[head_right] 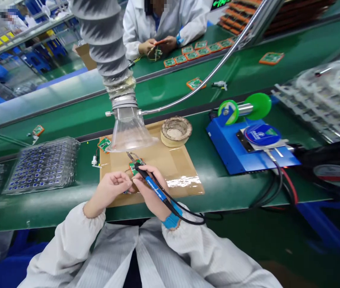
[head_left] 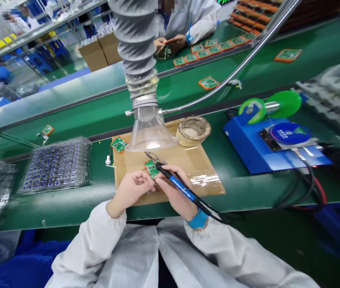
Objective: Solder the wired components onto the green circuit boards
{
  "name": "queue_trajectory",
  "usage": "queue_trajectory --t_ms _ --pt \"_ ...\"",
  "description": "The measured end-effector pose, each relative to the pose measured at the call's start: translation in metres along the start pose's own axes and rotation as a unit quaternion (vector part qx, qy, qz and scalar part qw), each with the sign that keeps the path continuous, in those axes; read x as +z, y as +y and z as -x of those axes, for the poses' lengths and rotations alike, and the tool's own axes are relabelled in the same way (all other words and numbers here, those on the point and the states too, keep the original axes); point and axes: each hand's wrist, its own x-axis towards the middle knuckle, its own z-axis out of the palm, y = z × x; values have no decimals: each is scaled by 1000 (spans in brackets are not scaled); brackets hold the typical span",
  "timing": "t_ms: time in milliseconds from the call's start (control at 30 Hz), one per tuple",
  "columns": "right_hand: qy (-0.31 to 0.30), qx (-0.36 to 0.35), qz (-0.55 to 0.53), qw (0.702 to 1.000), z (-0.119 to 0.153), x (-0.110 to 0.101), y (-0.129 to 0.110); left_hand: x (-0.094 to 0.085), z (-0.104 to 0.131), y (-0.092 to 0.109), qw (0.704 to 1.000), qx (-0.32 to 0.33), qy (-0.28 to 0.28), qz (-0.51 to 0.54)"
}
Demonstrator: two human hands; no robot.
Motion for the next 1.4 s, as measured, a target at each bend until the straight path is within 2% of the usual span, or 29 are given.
queue_trajectory --t_ms 367,600,733,833,933,1033,1233,1400 --pt "-17 -34 12 999 -4 -1 5 0 -3 -6 1000 16 20 -8" --pt "-13 4 27 1000 -6 -1 5 0 -4 -3 994 58 78 -50" --pt "-21 9 40 999 -7 0 7 -1 -5 -3 989 77 89 -87" --pt "-14 0 59 998 -7 1 9 -6 -9 -6 973 132 106 -159" --pt "15 -11 96 995 -8 -2 12 -14 -18 -11 938 189 137 -258" --pt "26 -29 114 993 -8 -13 16 -22 -29 -18 919 178 141 -322" --pt "48 -103 199 973 -3 -44 20 -26 -42 -21 903 136 142 -381" --pt "51 -117 226 966 1 -52 20 -24 -43 -16 895 108 137 -411"
